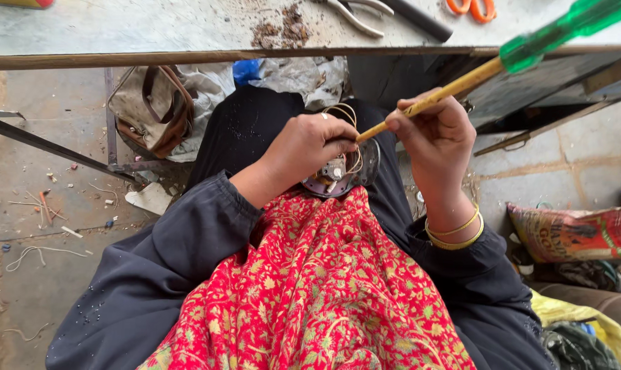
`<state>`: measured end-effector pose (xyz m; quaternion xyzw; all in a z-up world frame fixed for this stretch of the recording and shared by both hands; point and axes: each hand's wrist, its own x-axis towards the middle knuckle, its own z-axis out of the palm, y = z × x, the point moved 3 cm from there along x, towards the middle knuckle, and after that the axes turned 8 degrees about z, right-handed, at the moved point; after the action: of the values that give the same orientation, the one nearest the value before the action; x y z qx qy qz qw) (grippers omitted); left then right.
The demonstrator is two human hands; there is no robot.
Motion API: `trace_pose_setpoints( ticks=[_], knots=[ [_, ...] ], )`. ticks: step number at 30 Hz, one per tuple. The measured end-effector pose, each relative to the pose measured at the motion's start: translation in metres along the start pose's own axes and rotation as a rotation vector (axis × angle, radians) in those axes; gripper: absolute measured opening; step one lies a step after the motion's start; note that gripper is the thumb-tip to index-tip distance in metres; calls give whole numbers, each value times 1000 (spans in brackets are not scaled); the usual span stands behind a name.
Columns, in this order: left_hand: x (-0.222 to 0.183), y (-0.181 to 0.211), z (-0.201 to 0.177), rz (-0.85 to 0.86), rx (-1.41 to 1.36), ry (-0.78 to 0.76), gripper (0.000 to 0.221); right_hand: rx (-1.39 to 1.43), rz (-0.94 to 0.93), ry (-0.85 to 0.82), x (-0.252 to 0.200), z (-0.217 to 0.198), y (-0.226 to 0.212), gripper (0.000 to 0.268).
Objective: The person sits on the floor and repairs a small electrical component, likely a fan capacitor, using a screwdriver and pliers. They adjust internal wires and connections while holding the component on their lap.
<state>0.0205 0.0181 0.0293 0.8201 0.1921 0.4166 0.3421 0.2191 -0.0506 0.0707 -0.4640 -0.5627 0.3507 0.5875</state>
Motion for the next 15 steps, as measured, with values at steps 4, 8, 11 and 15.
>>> trace_pose_setpoints(
  ticks=[4, 8, 11, 15],
  knots=[
    [2, 5, -2, -42, -43, 10, 17, -107, -13, -76, 2, 5, -12, 12],
    [1, 8, -2, -76, -60, 37, 18, -175, -27, -98, 2, 11, -23, 16],
    [0, 11, -2, -70, -61, 54, 18, -273, -74, -65, 2, 16, -25, 17],
    [1, 9, -2, -89, -68, 18, 19, -268, -43, 3, 1, 19, -19, 25]
  ],
)
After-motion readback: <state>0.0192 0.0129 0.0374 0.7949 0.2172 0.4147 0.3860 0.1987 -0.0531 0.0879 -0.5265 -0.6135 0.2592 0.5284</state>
